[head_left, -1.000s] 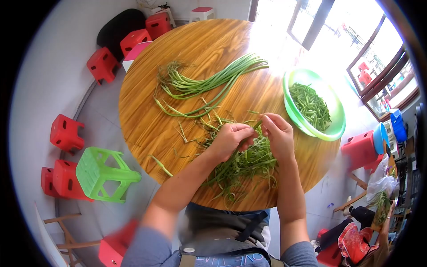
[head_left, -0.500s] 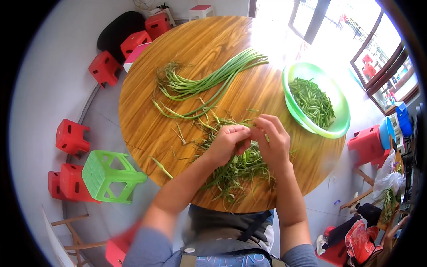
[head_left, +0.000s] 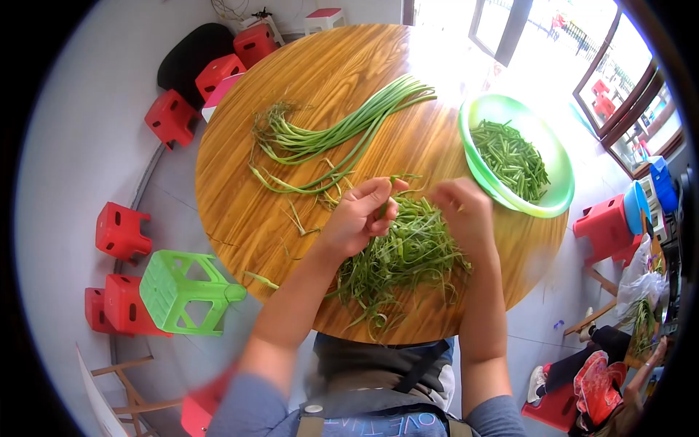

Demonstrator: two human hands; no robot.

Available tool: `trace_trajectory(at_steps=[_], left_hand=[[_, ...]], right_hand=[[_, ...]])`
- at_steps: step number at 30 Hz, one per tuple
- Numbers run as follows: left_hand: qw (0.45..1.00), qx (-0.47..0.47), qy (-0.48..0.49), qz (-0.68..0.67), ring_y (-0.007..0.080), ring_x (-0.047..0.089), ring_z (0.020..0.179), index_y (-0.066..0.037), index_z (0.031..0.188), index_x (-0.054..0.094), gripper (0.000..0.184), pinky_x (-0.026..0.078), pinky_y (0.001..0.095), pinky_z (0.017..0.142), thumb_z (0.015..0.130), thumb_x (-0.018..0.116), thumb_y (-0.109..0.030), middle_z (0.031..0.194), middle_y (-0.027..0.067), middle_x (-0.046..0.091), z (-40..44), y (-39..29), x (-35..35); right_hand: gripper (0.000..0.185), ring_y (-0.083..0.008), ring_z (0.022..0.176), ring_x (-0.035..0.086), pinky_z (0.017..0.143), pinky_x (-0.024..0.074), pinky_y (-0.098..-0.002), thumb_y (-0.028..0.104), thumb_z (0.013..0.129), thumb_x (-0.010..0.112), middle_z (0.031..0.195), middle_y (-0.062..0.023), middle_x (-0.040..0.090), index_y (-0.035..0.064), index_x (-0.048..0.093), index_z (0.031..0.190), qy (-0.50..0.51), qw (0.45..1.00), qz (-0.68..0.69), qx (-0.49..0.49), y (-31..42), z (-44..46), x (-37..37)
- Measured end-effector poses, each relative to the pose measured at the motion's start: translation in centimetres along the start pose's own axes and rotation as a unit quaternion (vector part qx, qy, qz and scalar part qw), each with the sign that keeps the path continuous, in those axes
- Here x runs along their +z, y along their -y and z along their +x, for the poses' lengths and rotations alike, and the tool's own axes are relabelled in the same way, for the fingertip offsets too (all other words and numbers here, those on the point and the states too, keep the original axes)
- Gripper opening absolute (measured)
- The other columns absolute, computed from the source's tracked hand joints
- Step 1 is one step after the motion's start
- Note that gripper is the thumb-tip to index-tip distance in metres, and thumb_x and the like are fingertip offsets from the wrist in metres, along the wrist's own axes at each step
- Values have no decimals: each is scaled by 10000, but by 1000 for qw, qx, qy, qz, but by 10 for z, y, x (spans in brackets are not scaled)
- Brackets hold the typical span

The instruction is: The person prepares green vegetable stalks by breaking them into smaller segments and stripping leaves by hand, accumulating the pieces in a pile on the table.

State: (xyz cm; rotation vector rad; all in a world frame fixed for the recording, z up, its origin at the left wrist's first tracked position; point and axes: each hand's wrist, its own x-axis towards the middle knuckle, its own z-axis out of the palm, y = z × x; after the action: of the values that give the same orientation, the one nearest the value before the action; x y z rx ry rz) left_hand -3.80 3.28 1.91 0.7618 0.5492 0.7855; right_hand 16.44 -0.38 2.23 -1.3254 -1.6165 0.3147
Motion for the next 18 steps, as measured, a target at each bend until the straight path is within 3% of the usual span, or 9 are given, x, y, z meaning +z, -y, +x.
trace_trajectory(at_steps=[2, 4, 7, 9, 11, 12, 14, 17, 18], left_hand=[[1000, -8, 12, 28, 53, 426, 538, -14, 1082, 556, 255, 333, 188, 484, 943, 458, -203, 709, -5, 545, 1, 2, 0], [999, 2, 33, 37, 52, 431, 571, 4, 1109, 547, 267, 342, 177, 513, 942, 455, -183, 737, -1, 551, 2, 8, 0], [996, 4, 38, 78, 61, 441, 617, 30, 1164, 518, 300, 366, 186, 607, 932, 457, -150, 780, -10, 561, 4, 12, 0], [989, 18, 33, 144, 61, 451, 622, 30, 1152, 531, 284, 371, 187, 601, 927, 455, -126, 787, -8, 569, 4, 14, 1], [981, 21, 27, 189, 61, 461, 629, 30, 1139, 544, 270, 377, 189, 598, 923, 458, -109, 798, -1, 578, 2, 14, 3], [979, 18, 25, 200, 60, 466, 632, 30, 1132, 550, 264, 380, 190, 597, 921, 463, -104, 805, 4, 583, 0, 12, 6], [977, 20, 25, 213, 59, 476, 639, 30, 1115, 562, 253, 386, 191, 595, 918, 474, -103, 814, 12, 590, 0, 12, 7], [983, 31, 18, 178, 63, 495, 647, 30, 1090, 571, 237, 398, 191, 593, 912, 492, -106, 820, 24, 598, 3, 17, 1], [990, 33, 9, 139, 68, 503, 649, 30, 1086, 570, 231, 405, 194, 595, 909, 497, -99, 823, 29, 600, 6, 21, -2]], right_hand=[[153, -136, 664, 551, 566, 448, -264, 90, 811, 642, 789, -49, 603, 25, 623, 948, -160, 986, -6, 34, 3, 5, -2], [184, -100, 660, 532, 553, 435, -241, 104, 825, 638, 809, -26, 604, 28, 635, 992, -345, 932, -30, 103, 16, 12, -7], [226, -74, 653, 508, 550, 419, -217, 135, 845, 632, 838, -12, 601, 12, 626, 1034, -306, 944, -27, 120, 8, 7, -5], [221, -45, 646, 481, 561, 412, -208, 145, 849, 634, 811, 7, 588, -3, 621, 1013, -148, 964, 125, 184, 1, 2, 0], [188, -34, 642, 475, 572, 413, -206, 129, 849, 632, 790, 18, 580, -5, 622, 980, 1, 934, 266, 238, 17, 2, 10], [158, -37, 641, 486, 573, 415, -203, 109, 840, 637, 775, 15, 576, -2, 624, 951, 1, 930, 286, 229, 18, 0, 14], [100, -43, 640, 507, 573, 417, -195, 70, 821, 647, 744, 9, 569, 3, 627, 893, 3, 922, 325, 210, 18, -3, 19], [67, -74, 658, 559, 577, 442, -202, 18, 785, 658, 745, -21, 571, 5, 620, 840, -42, 995, 91, 22, 14, -5, 23], [77, -105, 669, 586, 572, 461, -224, -2, 764, 663, 764, -51, 572, 3, 624, 830, -36, 994, 98, -25, 24, -4, 24]])
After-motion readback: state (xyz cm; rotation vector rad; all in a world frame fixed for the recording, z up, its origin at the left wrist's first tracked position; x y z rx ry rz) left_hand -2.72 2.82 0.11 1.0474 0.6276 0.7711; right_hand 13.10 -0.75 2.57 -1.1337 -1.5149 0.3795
